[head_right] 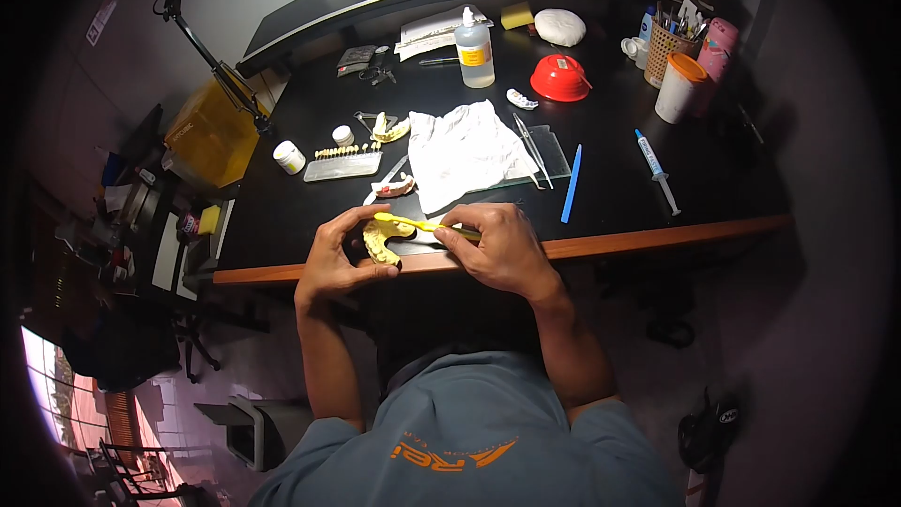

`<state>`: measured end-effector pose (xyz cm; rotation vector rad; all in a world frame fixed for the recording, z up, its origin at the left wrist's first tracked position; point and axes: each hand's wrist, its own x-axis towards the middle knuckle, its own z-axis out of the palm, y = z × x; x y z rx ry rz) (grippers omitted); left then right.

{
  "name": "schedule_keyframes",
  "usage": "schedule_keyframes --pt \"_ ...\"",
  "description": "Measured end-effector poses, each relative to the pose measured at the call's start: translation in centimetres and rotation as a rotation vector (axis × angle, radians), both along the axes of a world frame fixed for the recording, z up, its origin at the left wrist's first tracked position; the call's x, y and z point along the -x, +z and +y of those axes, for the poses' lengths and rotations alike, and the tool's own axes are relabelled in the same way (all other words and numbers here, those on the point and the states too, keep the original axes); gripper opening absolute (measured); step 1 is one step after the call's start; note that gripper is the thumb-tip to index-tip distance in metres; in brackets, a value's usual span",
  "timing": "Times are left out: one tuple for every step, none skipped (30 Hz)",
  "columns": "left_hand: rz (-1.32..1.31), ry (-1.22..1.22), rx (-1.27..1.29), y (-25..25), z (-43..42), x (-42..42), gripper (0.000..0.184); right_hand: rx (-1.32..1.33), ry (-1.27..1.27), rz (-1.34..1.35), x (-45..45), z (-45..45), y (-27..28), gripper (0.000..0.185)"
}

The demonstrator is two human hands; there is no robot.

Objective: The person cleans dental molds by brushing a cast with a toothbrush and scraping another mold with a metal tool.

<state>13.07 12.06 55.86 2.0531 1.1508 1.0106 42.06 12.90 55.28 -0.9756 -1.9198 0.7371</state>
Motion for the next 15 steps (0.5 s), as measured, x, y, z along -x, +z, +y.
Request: schedule_keyframes --pt "0.004 0.003 0.004 0.1 0.0 0.0 0.089 -0.021 0.008 -0.004 0.1 0.1 -0.2 0.026" --pt "0.008 0.005 0.01 0.1 -0.1 0.0 0.09 -0.04 0.016 -0.007 0.1 0.1 -0.3 0.027" --pt "0.007 0.0 0.003 -0.1 -0.1 0.0 0.09 -0.033 0.024 -0.015 0.0 0.0 -0.3 0.027" --pt "0.005 -0.004 -0.005 -0.3 0.0 0.1 0.09 -0.028 0.033 -0.022 0.0 -0.1 -0.1 0.027" --pt "0.003 -0.006 -0.015 -0.3 0.1 0.1 0.09 -0.024 0.043 -0.03 0.0 -0.1 0.1 0.027" --pt "0.009 -0.002 -0.014 -0.3 0.2 0.1 0.089 -0.006 0.048 -0.027 0.0 -0.2 0.2 0.026" --pt "0.015 0.002 -0.013 -0.1 0.1 0.0 0.089 0.013 0.054 -0.024 0.0 -0.3 0.4 0.026" --pt "0.021 0.007 -0.01 0.0 0.0 0.0 0.089 0.033 0.06 -0.021 0.0 -0.4 0.5 0.025" --pt "0.03 0.005 -0.022 -0.1 0.0 0.1 0.089 0.039 0.078 -0.021 -0.1 -0.3 0.6 0.023" --pt "0.038 0.003 -0.033 -0.1 0.1 0.2 0.089 0.045 0.095 -0.021 -0.2 -0.3 0.8 0.021" --pt "0.046 -0.001 -0.043 -0.1 0.1 0.2 0.089 0.053 0.11 -0.021 -0.3 -0.3 0.8 0.019" --pt "0.037 0.0 -0.027 -0.1 0.0 0.1 0.089 0.043 0.108 -0.01 -0.4 -0.3 0.7 0.019" --pt "0.029 0.0 -0.012 0.1 -0.1 0.0 0.089 0.033 0.105 0.001 -0.4 -0.2 0.4 0.018" --pt "0.02 0.001 0.001 0.2 -0.1 0.0 0.089 0.022 0.103 0.012 -0.4 -0.2 0.3 0.017" --pt "0.023 0.0 -0.003 0.2 -0.1 0.0 0.089 0.027 0.093 0.007 -0.4 -0.1 0.2 0.019"
